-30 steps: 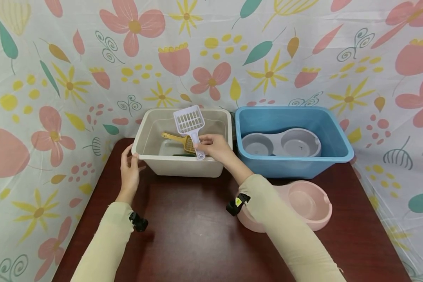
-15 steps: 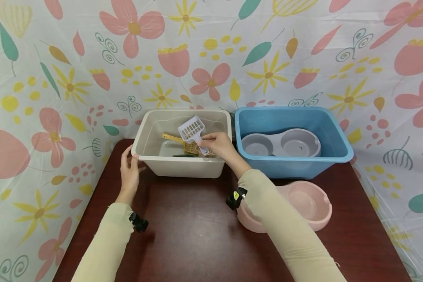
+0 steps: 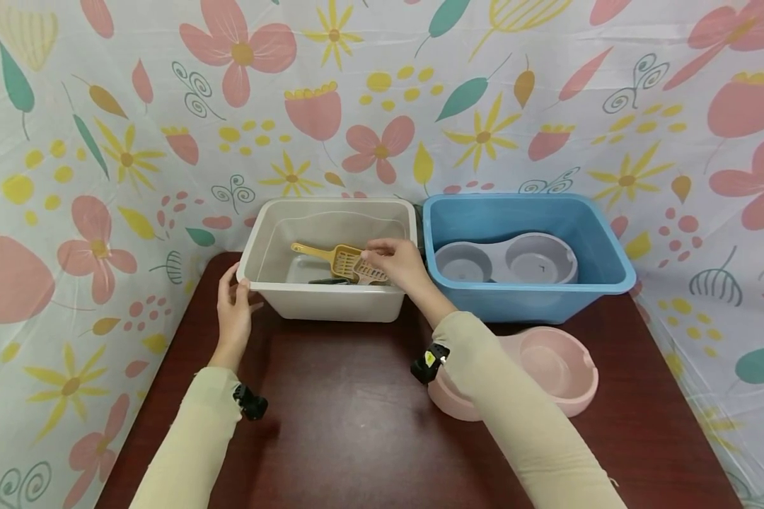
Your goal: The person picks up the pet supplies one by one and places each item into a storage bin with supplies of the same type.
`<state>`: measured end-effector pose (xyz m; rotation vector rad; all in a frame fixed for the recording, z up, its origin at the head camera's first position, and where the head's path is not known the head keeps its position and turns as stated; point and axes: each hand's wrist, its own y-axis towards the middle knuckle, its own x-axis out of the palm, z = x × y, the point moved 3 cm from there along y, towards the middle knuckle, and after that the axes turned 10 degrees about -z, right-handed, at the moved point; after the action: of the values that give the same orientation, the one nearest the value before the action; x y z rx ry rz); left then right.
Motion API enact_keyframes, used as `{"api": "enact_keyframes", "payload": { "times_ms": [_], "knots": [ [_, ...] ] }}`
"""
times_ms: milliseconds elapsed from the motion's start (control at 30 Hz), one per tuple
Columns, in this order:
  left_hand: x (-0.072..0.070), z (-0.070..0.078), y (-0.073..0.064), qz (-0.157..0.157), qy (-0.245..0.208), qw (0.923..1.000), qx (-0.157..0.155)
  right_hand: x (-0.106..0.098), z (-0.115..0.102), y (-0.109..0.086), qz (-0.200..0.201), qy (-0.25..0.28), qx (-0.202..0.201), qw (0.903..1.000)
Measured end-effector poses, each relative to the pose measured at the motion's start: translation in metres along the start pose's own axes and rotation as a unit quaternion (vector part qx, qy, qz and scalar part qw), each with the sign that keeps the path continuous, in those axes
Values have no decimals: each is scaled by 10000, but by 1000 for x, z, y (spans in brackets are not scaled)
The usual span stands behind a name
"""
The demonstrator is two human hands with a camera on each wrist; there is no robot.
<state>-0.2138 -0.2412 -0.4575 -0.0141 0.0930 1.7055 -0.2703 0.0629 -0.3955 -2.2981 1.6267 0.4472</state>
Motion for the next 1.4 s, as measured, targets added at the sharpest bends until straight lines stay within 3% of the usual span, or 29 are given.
{"api": "enact_keyframes", "payload": {
  "times_ms": [433, 733, 867, 1000, 1233, 1400],
  "knots": [
    [-1, 1, 2, -2, 7, 10000, -37, -7, -6, -20, 208, 175, -438, 9987],
    [-7, -25, 15, 170, -2, 9998, -37, -11, -11, -39, 229, 212, -749, 9967],
    [-7, -29, 16, 251, 33, 9997, -11, -14, -12, -48, 293, 236, -780, 9962],
    [-6, -24, 15, 210, -97, 9997, -48, -18, -12, -59, 347, 263, -743, 9963],
    [-2, -1, 4, 53, -135, 9999, -83, -20, -13, -80, 270, 515, -663, 9961],
    [0, 2, 0, 29, -153, 9998, -138, -22, -8, -91, 260, 633, -600, 9959]
  ]
}}
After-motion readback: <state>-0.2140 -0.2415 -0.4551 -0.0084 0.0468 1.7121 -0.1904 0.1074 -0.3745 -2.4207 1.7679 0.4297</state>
